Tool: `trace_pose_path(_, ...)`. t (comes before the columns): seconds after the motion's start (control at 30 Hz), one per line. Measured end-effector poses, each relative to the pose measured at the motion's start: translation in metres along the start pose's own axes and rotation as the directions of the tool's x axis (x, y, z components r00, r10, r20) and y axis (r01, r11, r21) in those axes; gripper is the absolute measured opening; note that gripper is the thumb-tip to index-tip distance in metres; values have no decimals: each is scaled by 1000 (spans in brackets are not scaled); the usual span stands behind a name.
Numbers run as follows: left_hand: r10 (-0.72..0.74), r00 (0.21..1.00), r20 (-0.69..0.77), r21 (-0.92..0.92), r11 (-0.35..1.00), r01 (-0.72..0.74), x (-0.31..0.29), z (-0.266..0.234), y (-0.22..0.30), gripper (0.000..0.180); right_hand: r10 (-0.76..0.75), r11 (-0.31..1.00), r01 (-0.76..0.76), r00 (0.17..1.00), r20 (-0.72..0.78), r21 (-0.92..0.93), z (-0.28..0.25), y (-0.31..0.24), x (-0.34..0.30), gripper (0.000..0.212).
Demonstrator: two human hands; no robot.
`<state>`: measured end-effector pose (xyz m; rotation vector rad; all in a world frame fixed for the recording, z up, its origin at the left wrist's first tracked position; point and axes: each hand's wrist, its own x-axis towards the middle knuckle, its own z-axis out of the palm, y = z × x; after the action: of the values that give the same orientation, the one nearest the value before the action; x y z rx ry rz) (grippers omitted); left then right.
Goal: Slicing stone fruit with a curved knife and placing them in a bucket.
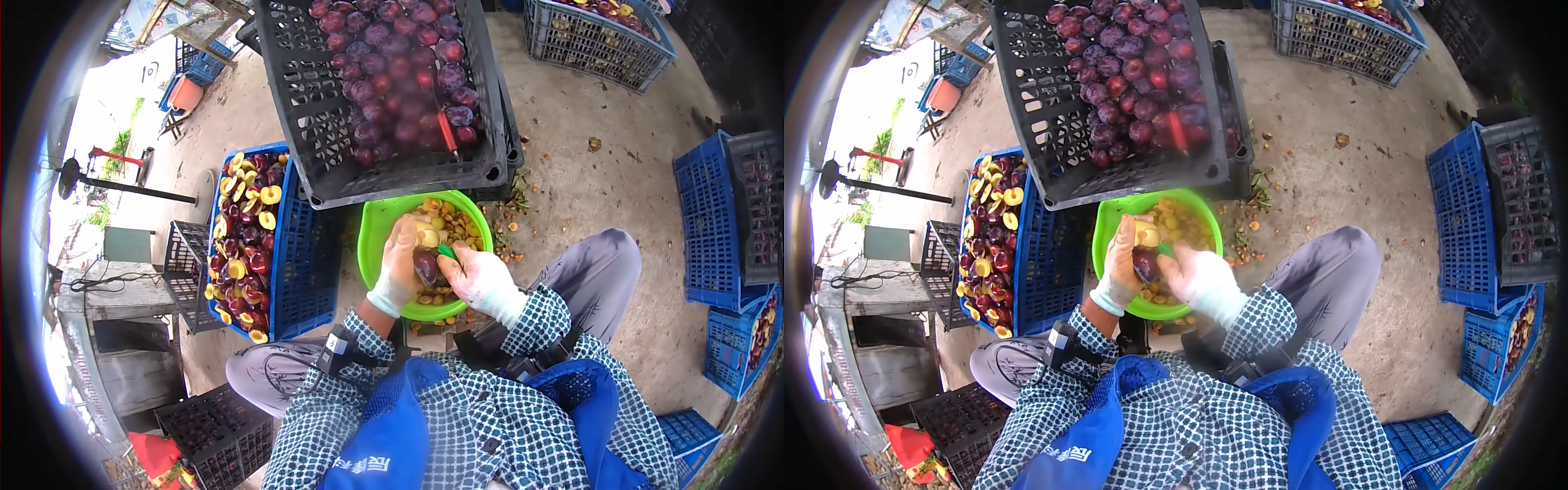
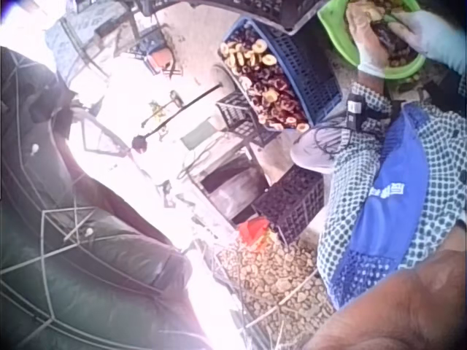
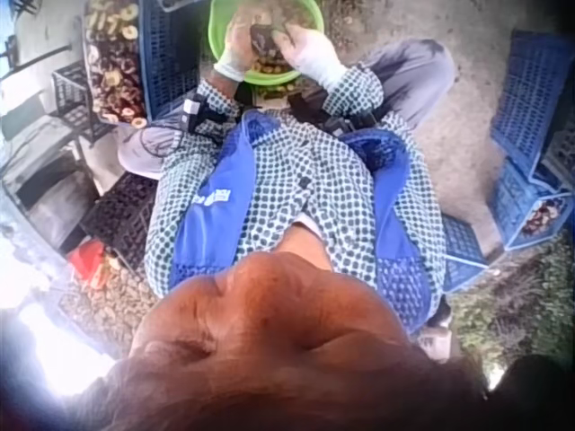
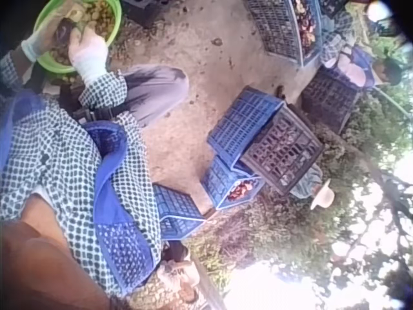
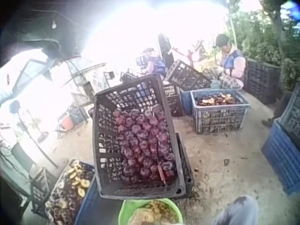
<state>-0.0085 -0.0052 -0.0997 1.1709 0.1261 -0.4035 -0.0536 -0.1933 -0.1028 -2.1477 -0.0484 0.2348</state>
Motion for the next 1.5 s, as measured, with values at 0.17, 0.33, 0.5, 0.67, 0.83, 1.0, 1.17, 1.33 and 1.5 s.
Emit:
trace_pose_path(0.17,79,996,35,108,991,-82,-2,-3,3,66,-45,999,45,999,-3,11,-4,-10,-3,40)
trace_pose_path(0.33,97,995,37,204,974,-102,-8,3,7,70,-28,997,23,997,71,74,-7,-14,-2,42)
trace_pose_path(0.5,75,997,23,295,952,-79,-9,4,16,71,-56,955,-9,976,212,296,-6,-8,-1,45)
trace_pose_path(0.67,33,996,81,331,942,-58,-8,-2,22,74,-70,608,-383,847,527,696,9,11,2,40)
trace_pose_path(0.83,199,952,234,350,896,-273,4,-1,28,77,-391,-113,-864,492,778,490,-11,-2,-6,45)
trace_pose_path(1.0,-63,998,24,191,980,58,8,-2,30,77,-238,-49,-800,591,771,598,-19,-12,-6,47)
trace_pose_path(1.17,182,946,-268,540,842,-9,-13,-80,26,75,111,388,-637,750,652,666,-13,-30,4,47)
trace_pose_path(1.33,786,460,-412,903,288,317,-51,-247,184,35,259,434,-560,828,497,706,-18,-35,-1,45)
trace_pose_path(1.5,614,173,-770,626,675,391,-191,-459,255,76,202,440,-524,849,489,729,-9,-37,4,50)
